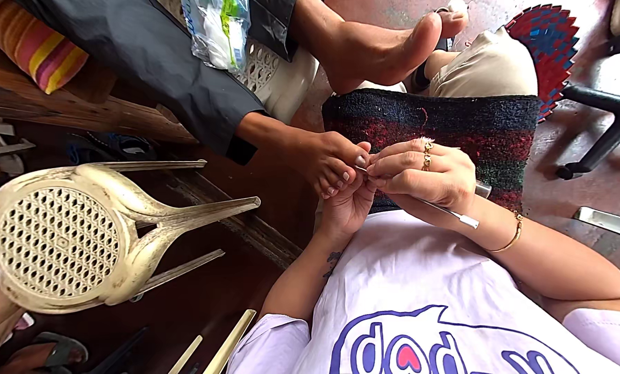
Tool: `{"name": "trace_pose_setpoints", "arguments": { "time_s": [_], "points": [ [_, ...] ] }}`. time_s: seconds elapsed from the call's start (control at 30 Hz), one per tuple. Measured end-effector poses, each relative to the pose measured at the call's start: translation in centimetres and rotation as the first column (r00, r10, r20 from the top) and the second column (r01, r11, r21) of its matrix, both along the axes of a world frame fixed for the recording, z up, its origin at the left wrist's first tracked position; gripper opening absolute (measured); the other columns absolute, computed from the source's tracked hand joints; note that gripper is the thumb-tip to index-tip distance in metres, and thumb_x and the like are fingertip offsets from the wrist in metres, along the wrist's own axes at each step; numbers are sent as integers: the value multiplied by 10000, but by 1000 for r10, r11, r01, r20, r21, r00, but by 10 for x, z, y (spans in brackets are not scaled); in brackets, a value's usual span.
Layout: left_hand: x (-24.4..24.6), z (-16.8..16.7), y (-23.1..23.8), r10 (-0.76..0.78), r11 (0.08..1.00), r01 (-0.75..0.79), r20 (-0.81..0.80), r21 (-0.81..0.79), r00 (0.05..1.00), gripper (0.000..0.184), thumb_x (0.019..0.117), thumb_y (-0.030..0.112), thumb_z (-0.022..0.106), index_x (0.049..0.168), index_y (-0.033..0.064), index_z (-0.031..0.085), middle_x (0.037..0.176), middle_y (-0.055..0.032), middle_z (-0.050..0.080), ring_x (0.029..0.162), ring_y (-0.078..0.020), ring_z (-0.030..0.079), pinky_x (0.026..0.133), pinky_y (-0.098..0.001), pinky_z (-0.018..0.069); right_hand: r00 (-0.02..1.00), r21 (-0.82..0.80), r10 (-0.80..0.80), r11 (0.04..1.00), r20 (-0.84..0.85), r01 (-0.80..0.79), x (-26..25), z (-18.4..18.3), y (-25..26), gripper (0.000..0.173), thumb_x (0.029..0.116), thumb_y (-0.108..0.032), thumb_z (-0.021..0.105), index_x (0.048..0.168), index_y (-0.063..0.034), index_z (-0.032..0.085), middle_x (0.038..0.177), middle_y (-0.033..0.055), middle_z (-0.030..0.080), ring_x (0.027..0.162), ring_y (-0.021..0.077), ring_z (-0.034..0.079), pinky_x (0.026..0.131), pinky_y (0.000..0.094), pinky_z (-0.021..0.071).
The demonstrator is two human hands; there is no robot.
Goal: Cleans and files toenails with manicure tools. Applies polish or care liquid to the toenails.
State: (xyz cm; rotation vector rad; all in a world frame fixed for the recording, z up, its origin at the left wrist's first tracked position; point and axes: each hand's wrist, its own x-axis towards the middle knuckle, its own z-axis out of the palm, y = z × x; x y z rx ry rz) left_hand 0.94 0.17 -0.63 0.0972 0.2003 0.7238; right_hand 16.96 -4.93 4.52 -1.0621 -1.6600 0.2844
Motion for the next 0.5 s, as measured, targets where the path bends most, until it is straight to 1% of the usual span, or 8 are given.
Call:
{"name": "trace_pose_setpoints", "arguments": {
  "time_s": [0.07, 0.13, 0.23, 0.3, 0.43, 0.47, 0.5],
  "points": [
    [0, 0, 0, 0, 1000, 0, 8, 8, 1000, 298, 999, 76, 607, 1293, 43, 640, 1139, -93, 726, 1049, -158, 712, 954, -288, 561, 998, 25, 2, 1000, 65, -3, 1, 1, -2, 76, 882, 47, 681, 822, 8, 705, 981, 189, 744, 1053, 290, 718, 918, 386, 587],
    [1, 1, 0, 5, 1000, -5, 14, 2, 1000, 290, 994, 65, 612, 1282, 35, 636, 1141, -99, 723, 1062, -166, 708, 965, -295, 557, 996, 19, 2, 1000, 92, -4, 1, 5, -2, 84, 876, 47, 677, 803, 9, 691, 968, 197, 735, 1034, 289, 719, 894, 376, 593],
    [1, 3, 0, 3, 1000, -3, -1, -18, 1000, 274, 993, 68, 616, 1263, 34, 644, 1124, -94, 726, 1044, -158, 712, 956, -290, 561, 995, -64, -3, 998, 95, 9, -1, 16, -3, 103, 866, 49, 656, 778, 4, 685, 948, 184, 739, 1026, 280, 723, 893, 372, 594],
    [1, 4, -1, 3, 999, -3, 3, -36, 1000, 267, 991, 75, 620, 1254, 38, 650, 1116, -97, 730, 1033, -159, 718, 941, -288, 568, 993, -110, -23, 993, 120, 37, -4, 22, -4, 111, 880, 41, 638, 793, -1, 693, 955, 175, 743, 1030, 276, 724, 890, 368, 592],
    [2, 2, -1, 5, 1000, -4, 79, -9, 997, 357, 971, 100, 657, 1320, 38, 620, 1180, -85, 707, 1063, -141, 701, 933, -263, 564, 986, -149, -66, 985, 154, 89, -7, 29, -4, 123, 897, 22, 633, 807, -12, 710, 951, 164, 751, 1025, 268, 730, 883, 364, 593],
    [3, 3, -1, 13, 1000, -13, 62, -7, 998, 350, 972, 106, 657, 1315, 39, 627, 1172, -85, 712, 1060, -141, 704, 931, -263, 565, 986, -160, -68, 983, 155, 93, -7, 30, -3, 126, 894, 24, 638, 798, -14, 710, 953, 164, 753, 1024, 266, 732, 883, 362, 593],
    [3, 5, -2, 25, 1000, -25, 29, -5, 999, 312, 980, 113, 648, 1284, 42, 641, 1146, -85, 721, 1048, -144, 709, 929, -269, 567, 986, -168, -67, 981, 155, 93, -7, 30, -3, 129, 890, 27, 638, 791, -16, 707, 953, 162, 754, 1024, 264, 733, 887, 362, 593]
  ]
}}
